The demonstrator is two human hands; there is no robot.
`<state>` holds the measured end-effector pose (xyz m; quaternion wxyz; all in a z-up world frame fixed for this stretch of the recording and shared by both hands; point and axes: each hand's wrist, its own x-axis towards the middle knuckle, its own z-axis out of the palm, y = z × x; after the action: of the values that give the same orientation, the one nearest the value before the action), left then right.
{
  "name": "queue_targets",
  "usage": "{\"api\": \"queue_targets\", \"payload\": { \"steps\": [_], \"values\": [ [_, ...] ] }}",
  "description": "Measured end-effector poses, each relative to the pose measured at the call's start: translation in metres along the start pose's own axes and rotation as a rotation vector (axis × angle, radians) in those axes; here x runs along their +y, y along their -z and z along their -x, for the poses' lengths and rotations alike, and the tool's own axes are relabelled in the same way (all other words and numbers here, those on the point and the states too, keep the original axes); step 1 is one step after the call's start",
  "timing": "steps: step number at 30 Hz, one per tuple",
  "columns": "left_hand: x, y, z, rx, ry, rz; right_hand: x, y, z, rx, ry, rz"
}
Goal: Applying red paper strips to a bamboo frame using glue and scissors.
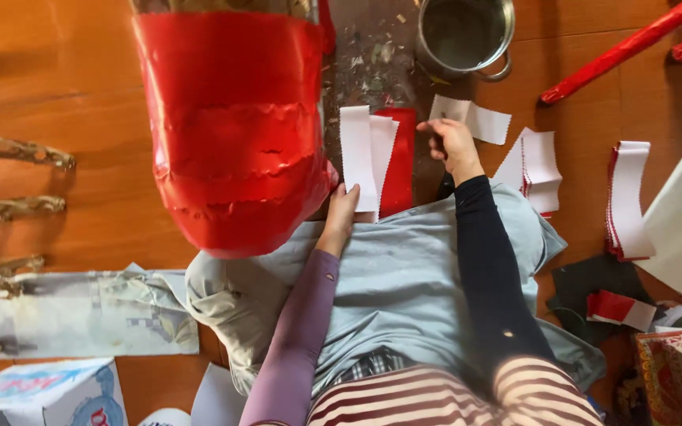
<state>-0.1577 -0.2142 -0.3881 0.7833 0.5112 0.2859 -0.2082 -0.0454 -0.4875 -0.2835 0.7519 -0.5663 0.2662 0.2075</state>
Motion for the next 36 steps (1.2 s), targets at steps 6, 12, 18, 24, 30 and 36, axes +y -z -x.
{"api": "queue_targets", "payload": {
  "steps": [6,12,18,24,30,36],
  "values": [
    [-0.008,-0.002,0.0,-0.028,-0.026,0.086,-0.02,-0.049,0.08,0.092,0.117,0.066],
    [-0.007,-0.009,0.0,-0.011,0.037,0.085,0.031,-0.065,0.122,0.139,0.675,1.006],
    [0.015,-0.014,0.022,-0.068,0.142,0.065,0.014,-0.118,0.121,0.163,0.613,1.547],
    [-0.02,0.0,-0.006,-0.096,0.213,0.129,0.044,-0.106,0.115,0.236,0.666,1.565],
    [-0.073,0.012,-0.055,-0.053,0.294,0.357,0.039,-0.088,0.233,0.144,0.518,1.557],
    [-0.031,0.007,-0.02,-0.006,0.31,0.411,0.048,-0.075,0.276,0.075,0.473,1.397]
  ]
}}
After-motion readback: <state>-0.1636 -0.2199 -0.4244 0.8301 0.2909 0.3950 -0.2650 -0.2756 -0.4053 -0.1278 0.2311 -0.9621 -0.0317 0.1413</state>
